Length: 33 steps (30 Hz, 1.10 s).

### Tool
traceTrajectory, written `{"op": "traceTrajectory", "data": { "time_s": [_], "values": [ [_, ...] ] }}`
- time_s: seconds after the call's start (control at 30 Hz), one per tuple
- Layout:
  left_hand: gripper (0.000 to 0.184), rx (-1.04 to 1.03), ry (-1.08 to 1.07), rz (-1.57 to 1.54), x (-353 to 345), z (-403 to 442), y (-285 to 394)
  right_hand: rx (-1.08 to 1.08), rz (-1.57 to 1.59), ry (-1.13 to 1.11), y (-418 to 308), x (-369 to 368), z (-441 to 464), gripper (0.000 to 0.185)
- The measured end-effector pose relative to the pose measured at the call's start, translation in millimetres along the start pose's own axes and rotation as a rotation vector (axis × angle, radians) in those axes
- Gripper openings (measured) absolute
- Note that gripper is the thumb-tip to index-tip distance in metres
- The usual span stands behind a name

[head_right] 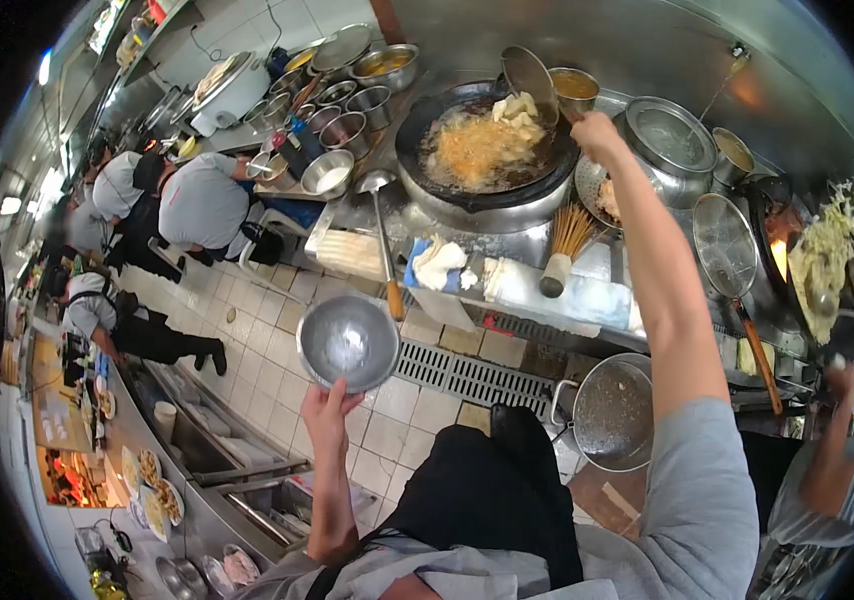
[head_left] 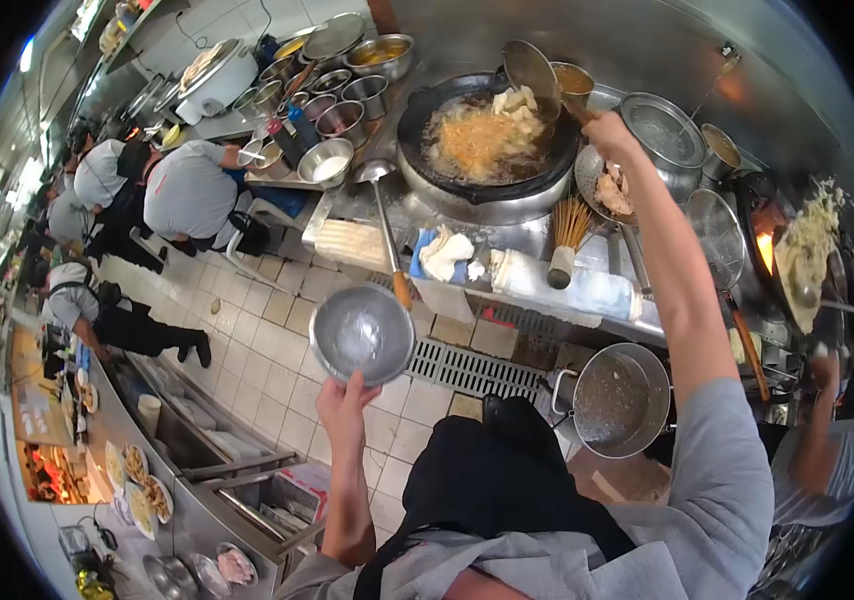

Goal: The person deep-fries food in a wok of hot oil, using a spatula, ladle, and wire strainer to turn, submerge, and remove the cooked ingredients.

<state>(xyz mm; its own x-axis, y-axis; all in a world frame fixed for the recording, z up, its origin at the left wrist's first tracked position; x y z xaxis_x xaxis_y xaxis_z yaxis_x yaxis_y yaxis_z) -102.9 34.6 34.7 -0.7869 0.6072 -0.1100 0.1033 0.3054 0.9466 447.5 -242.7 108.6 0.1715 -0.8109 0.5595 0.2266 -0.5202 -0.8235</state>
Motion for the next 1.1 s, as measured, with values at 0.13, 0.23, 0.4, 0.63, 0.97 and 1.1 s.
{"op": "traceTrajectory", "data": {
  "time_s": [0.13, 0.23, 0.4, 0.63, 0.97, 1.1],
  "values": [
    [0.015, 0.068, 0.123, -0.032, 70, -52, -29, 0.116, -0.193, 0.06, -39, 9, -26, 0.033],
    [0.01, 0.082, 0.229, -0.062, 115, -80, -51, 0.197, -0.292, 0.071, -48, 10, -56, 0.042],
    [0.009, 0.067, 0.339, -0.142, 158, -115, -56, 0.306, -0.319, 0.008, -51, -9, -127, 0.043],
    [0.012, 0.0, 0.411, -0.175, 202, -146, -64, 0.265, -0.416, -0.033, -46, -58, -125, 0.044],
    [0.009, 0.025, 0.475, -0.189, 227, -174, -88, 0.106, -0.281, -0.095, -33, -94, -120, 0.036],
    [0.01, -0.003, 0.456, -0.197, 224, -175, -83, 0.088, -0.183, -0.096, -34, -100, -130, 0.037]
  ]
}}
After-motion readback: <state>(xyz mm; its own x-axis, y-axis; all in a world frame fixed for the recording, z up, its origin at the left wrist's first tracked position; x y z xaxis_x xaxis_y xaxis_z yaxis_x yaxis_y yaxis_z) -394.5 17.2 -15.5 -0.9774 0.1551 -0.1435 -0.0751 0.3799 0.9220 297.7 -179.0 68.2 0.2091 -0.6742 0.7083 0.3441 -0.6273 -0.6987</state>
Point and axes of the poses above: each hand's wrist, its own z-axis towards the middle knuckle, its own x-axis out of the back of the hand, y = z × x, the point moved 7 cm from there along z, towards the middle knuckle, and after that the axes turned 8 degrees about x, right-handed, at the moved point
